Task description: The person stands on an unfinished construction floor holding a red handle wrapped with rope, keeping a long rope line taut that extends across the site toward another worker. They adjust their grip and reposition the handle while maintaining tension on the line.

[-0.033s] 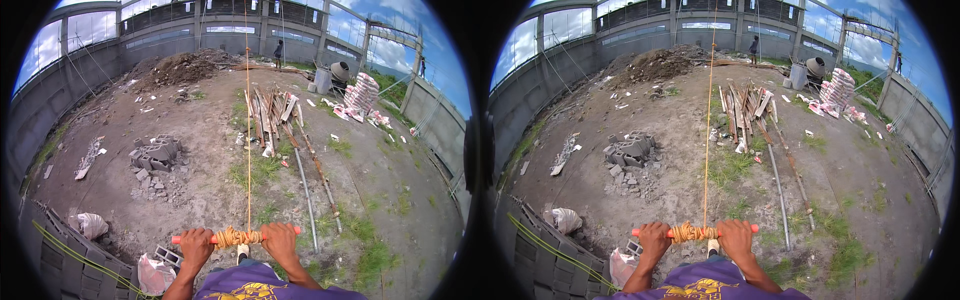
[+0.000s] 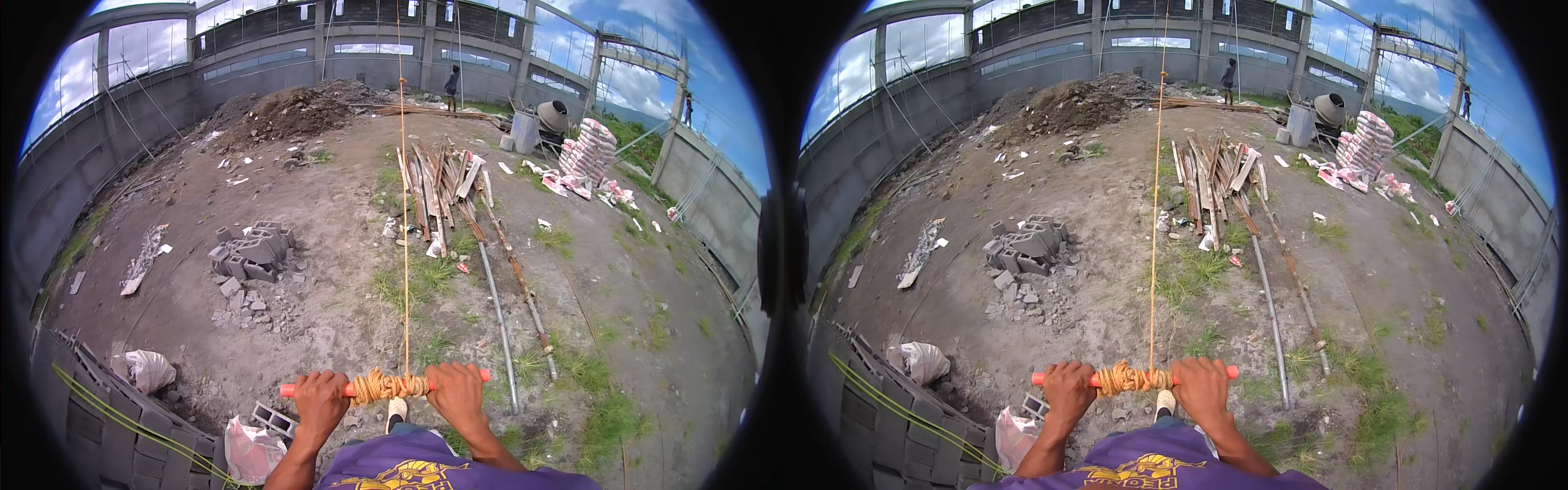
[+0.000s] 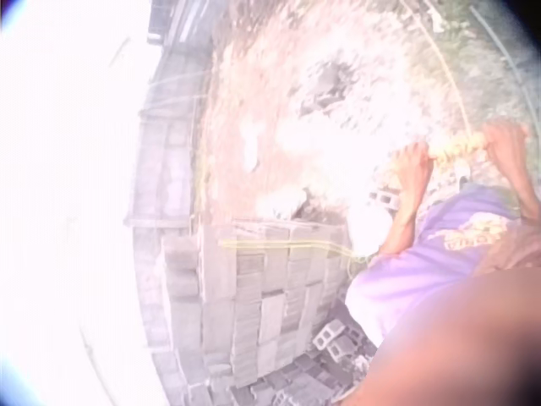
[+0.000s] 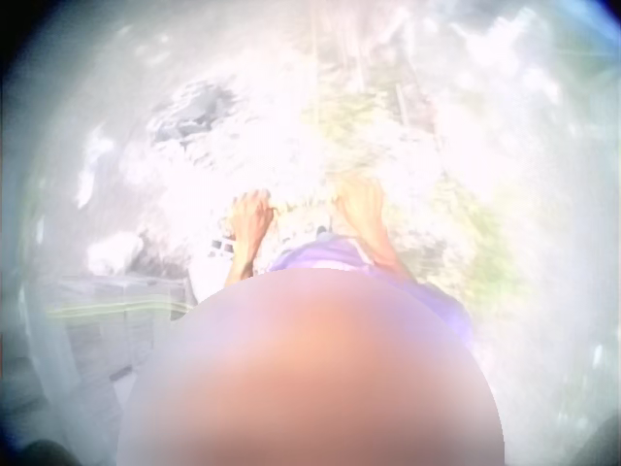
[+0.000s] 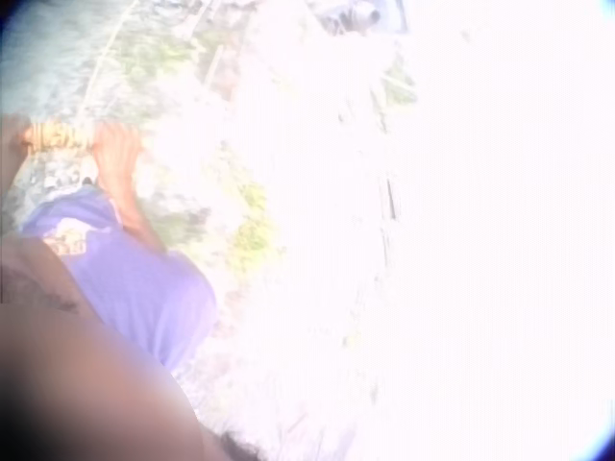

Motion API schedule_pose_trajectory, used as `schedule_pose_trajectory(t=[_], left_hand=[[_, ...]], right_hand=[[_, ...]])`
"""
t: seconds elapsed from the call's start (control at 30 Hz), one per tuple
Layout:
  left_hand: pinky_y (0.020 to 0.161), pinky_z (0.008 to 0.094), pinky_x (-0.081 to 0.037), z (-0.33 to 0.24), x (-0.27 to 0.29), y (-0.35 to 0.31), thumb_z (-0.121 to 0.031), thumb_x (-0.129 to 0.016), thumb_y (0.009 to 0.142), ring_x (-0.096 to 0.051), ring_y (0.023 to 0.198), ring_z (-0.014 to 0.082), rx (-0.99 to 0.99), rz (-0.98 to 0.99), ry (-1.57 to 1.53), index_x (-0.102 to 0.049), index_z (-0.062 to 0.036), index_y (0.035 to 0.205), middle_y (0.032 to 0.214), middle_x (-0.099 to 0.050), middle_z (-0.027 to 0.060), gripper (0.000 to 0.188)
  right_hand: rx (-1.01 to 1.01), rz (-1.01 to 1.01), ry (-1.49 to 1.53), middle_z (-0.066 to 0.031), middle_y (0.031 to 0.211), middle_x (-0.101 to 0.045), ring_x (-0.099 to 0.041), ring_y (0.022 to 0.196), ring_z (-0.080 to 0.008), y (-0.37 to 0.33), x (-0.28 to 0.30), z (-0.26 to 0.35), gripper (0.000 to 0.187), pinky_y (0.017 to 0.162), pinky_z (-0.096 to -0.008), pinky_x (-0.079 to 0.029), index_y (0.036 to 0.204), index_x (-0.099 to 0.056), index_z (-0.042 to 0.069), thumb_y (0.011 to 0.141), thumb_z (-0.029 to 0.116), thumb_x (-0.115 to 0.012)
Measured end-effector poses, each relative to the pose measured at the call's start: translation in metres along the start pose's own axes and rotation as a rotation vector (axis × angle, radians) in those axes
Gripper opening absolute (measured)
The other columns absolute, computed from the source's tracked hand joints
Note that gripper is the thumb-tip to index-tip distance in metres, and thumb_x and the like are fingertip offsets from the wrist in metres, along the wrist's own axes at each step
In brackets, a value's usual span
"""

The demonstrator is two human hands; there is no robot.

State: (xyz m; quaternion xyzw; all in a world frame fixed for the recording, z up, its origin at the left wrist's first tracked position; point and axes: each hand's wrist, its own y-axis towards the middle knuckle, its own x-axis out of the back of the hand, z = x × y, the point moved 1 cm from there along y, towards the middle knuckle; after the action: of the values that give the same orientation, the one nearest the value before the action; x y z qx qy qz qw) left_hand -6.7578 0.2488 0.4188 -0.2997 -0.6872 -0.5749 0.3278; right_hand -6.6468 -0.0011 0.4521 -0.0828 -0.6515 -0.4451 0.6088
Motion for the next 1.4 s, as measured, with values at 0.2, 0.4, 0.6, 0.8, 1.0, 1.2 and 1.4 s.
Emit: schedule_pose_trajectory(t=[0.2,0.4,0.6,0.8,1.0,1.2,1.4], left_hand=[[0.067,0.0423,-0.042,0.018,-0.029,0.037,-0.013,-0.072,0.068,-0.062,0.070,0.0255,0.004,0.071,-0.017,-0.062,-0.0162,0.068,0.070,-0.060,0.0013,0.011],[0.065,0.0424,-0.043,0.041,-0.103,0.084,-0.015,-0.074,0.065,-0.064,0.070,0.0252,0.064,0.144,-0.017,-0.065,-0.0172,0.068,0.070,-0.061,0.0011,0.010],[0.064,0.0406,-0.041,0.052,-0.183,0.191,-0.015,-0.073,0.064,-0.060,0.069,0.0234,0.085,0.104,-0.026,-0.063,-0.0194,0.070,0.069,-0.056,-0.0010,0.012],[0.065,0.0395,-0.041,0.080,-0.253,0.334,-0.015,-0.073,0.064,-0.059,0.068,0.0219,0.021,0.063,-0.024,-0.061,-0.0201,0.069,0.069,-0.053,-0.0017,0.014],[0.066,0.0393,-0.043,0.140,-0.335,0.461,-0.019,-0.077,0.066,-0.059,0.068,0.0213,-0.081,0.097,-0.014,-0.067,-0.0211,0.072,0.069,-0.055,-0.0029,0.012],[0.065,0.0394,-0.043,0.239,-0.455,0.549,-0.018,-0.074,0.066,-0.060,0.067,0.0209,-0.084,0.212,-0.095,-0.063,-0.0200,0.070,0.068,-0.055,-0.0026,0.012],[0.064,0.0404,-0.045,0.342,-0.553,0.671,-0.020,-0.075,0.068,-0.064,0.071,0.0204,-0.126,0.341,-0.168,-0.067,-0.0213,0.074,0.070,-0.060,-0.0031,0.009]], right_hand=[[-0.014,0.064,0.094,-0.0034,0.076,-0.064,-0.065,0.079,-0.0258,0.042,-0.025,-0.024,0.016,0.074,-0.0438,-0.041,0.084,-0.065,0.016,0.071,0.012,-0.073],[0.016,0.268,0.137,-0.0032,0.080,-0.066,-0.067,0.082,-0.0253,0.110,-0.093,-0.081,0.019,0.074,-0.0426,-0.041,0.087,-0.065,0.015,0.071,0.018,-0.075],[0.047,0.285,0.113,-0.0021,0.079,-0.067,-0.069,0.081,-0.0234,0.218,-0.126,-0.157,0.017,0.075,-0.0420,-0.043,0.089,-0.067,0.017,0.074,0.015,-0.074],[0.016,0.228,0.092,-0.0015,0.079,-0.065,-0.069,0.085,-0.0225,0.335,-0.160,-0.225,0.024,0.076,-0.0402,-0.044,0.092,-0.066,0.017,0.072,0.017,-0.078],[-0.085,0.188,0.141,-0.0024,0.076,-0.063,-0.067,0.078,-0.0257,0.444,-0.228,-0.268,0.022,0.074,-0.0422,-0.044,0.086,-0.062,0.015,0.069,0.019,-0.077],[-0.113,0.397,0.108,-0.0045,0.082,-0.071,-0.073,0.085,-0.0251,0.568,-0.341,-0.296,0.023,0.077,-0.0424,-0.051,0.096,-0.067,0.015,0.076,0.020,-0.078],[-0.187,0.399,0.144,-0.0062,0.076,-0.069,-0.072,0.077,-0.0306,0.718,-0.432,-0.317,0.016,0.070,-0.0497,-0.052,0.086,-0.064,0.013,0.077,0.021,-0.075]])
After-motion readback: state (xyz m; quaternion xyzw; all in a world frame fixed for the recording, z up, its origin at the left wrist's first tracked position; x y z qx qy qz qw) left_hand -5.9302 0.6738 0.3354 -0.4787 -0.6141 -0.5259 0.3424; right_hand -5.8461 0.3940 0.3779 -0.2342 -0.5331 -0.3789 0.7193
